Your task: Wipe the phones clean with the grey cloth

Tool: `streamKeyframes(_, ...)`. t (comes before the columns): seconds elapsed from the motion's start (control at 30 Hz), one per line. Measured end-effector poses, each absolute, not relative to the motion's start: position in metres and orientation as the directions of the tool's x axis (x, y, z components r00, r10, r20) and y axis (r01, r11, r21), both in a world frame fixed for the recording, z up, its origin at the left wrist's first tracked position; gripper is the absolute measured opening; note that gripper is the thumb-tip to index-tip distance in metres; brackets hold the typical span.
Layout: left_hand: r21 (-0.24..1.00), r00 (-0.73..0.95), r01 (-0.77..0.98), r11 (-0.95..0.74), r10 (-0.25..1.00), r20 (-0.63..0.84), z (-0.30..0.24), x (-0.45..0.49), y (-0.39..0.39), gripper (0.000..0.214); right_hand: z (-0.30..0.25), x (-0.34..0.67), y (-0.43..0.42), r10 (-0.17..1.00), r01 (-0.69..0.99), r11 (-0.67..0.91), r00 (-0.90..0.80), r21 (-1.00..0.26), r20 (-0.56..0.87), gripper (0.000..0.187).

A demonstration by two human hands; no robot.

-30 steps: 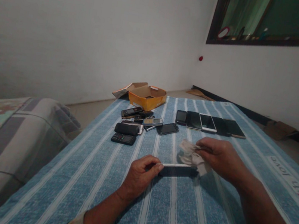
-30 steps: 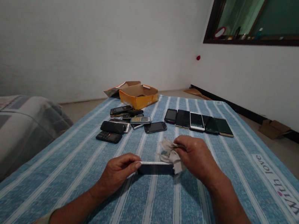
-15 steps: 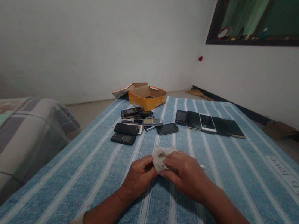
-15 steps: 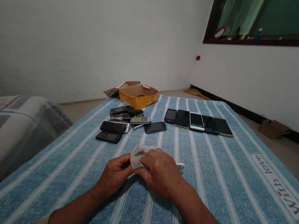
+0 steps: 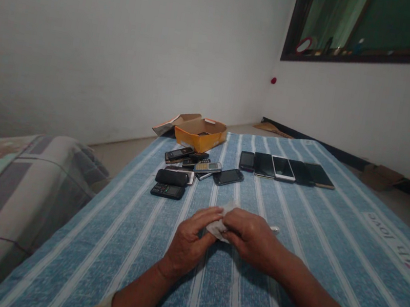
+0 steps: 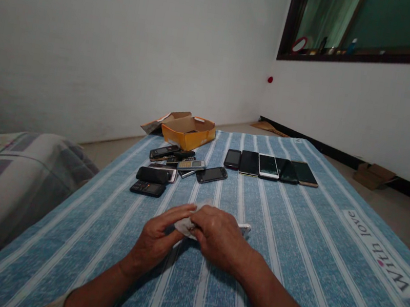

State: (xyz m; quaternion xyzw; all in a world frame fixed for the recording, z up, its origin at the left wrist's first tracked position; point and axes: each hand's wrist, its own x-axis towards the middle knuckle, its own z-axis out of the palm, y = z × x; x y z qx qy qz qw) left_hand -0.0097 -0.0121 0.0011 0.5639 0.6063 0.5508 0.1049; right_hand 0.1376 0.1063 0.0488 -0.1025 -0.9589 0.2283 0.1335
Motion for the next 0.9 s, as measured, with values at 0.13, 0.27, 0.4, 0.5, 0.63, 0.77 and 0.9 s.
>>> streamKeyframes(0.13,0.754,-0.374,0.631,-0.18,0.781,0.5,0.005,-0.007,-0.011,0.008,0.048,0.139,0.108,0.257,0.137,0.869,-0.946,-0.476,0.197,0.012)
streamKeyframes(0.27,0.692,-0.373,0.703,-0.163,0.744,0.554,0.006,-0.007,-0.012,0.006,0.045,0.138,0.11,0.252,0.129,0.875,-0.944,-0.467,0.213,0.014)
streamKeyframes(0.4,0.649,-0.306,0.734,-0.199,0.757,0.577,0.009,-0.011,-0.014,0.008,0.041,0.138,0.112,0.257,0.132,0.872,-0.943,-0.47,0.212,0.015)
streamKeyframes(0.5,0.659,-0.265,0.715,-0.231,0.783,0.563,0.011,-0.014,-0.015,0.008,0.041,0.138,0.113,0.267,0.142,0.869,-0.941,-0.473,0.208,0.015)
streamKeyframes(0.63,0.716,-0.279,0.659,-0.23,0.809,0.517,0.01,-0.015,-0.015,0.01,0.045,0.14,0.114,0.279,0.162,0.862,-0.943,-0.481,0.182,0.014)
streamKeyframes(0.77,0.785,-0.336,0.592,-0.181,0.83,0.445,0.008,-0.014,-0.014,0.012,0.05,0.141,0.115,0.279,0.173,0.865,-0.946,-0.471,0.164,0.013)
streamKeyframes(0.9,0.857,-0.394,0.494,-0.148,0.84,0.372,0.007,-0.011,-0.013,0.013,0.054,0.144,0.117,0.298,0.209,0.866,-0.946,-0.455,0.131,0.013)
